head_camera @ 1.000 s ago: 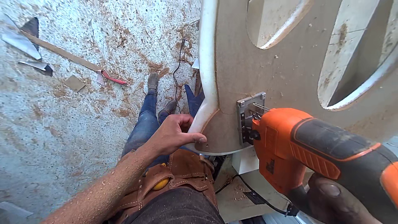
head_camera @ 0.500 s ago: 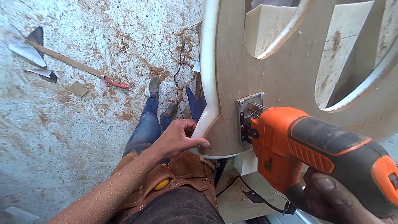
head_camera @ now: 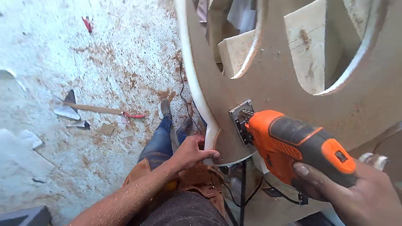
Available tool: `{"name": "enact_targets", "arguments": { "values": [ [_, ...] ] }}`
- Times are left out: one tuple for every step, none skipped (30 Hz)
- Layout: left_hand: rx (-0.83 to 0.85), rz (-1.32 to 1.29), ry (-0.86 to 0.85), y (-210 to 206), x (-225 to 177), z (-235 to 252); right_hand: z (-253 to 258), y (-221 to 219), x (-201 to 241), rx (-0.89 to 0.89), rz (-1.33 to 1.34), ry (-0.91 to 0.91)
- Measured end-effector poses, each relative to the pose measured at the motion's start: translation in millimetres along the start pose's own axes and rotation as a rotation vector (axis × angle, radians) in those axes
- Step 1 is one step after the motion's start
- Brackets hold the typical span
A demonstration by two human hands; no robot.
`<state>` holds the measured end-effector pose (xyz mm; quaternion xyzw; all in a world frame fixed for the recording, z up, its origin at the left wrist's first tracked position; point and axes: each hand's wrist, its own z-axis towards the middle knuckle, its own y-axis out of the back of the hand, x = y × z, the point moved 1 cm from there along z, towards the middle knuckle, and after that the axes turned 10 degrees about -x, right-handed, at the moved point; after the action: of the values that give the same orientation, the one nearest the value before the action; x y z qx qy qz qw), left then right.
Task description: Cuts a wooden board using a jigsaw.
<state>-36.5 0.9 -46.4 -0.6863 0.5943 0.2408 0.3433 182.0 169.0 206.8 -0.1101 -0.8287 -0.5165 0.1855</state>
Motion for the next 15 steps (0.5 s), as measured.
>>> {"name": "enact_targets", "arguments": {
  "values": [
    [0.007,0.035,0.012,2.6,-4.2,1.2,-5.9,2.0,2.0,-0.013,0.01,-0.013],
    [0.015,0.077,0.018,5.7,-8.3,2.7,-14.5,5.1,3.7,-0.03,0.024,-0.019],
    [0.024,0.116,0.021,8.6,-12.2,3.4,-26.4,9.8,5.0,-0.05,0.049,-0.023],
    [0.039,0.15,0.022,11.1,-16.1,3.7,-41.6,15.5,5.1,-0.076,0.083,-0.03],
    [0.064,0.175,0.019,14.1,-20.5,4.9,-59.1,20.4,3.6,-0.109,0.139,-0.042],
    [0.098,0.197,0.016,18.7,-26.3,7.4,-76.9,22.5,1.5,-0.148,0.23,-0.057],
    [0.141,0.213,0.019,24.7,-32.4,9.8,-95.4,20.6,-0.5,-0.2,0.351,-0.076],
    [0.188,0.224,0.022,32.0,-38.5,10.7,-114.3,15.6,-0.1,-0.253,0.475,-0.102],
    [0.223,0.242,0.026,42.0,-45.0,9.9,-133.2,8.0,2.9,-0.301,0.588,-0.135],
    [0.242,0.271,0.024,55.4,-52.2,9.0,-150.2,-2.0,6.9,-0.346,0.686,-0.162],
    [0.241,0.31,0.011,71.4,-59.3,9.4,-164.0,-14.1,9.5,-0.386,0.783,-0.183],
    [0.227,0.338,-0.011,89.0,-65.5,9.9,-175.5,-27.5,12.0,-0.427,0.854,-0.195],
    [0.208,0.368,-0.04,107.5,-70.6,9.9,-186.2,-42.3,14.6,-0.465,0.901,-0.204],
    [0.187,0.419,-0.077,125.5,-76.9,9.5,-195.3,-59.5,15.6,-0.494,0.948,-0.21],
    [0.168,0.493,-0.115,141.7,-84.5,8.5,-203.7,-78.1,16.3,-0.531,0.988,-0.216]
  ]
}}
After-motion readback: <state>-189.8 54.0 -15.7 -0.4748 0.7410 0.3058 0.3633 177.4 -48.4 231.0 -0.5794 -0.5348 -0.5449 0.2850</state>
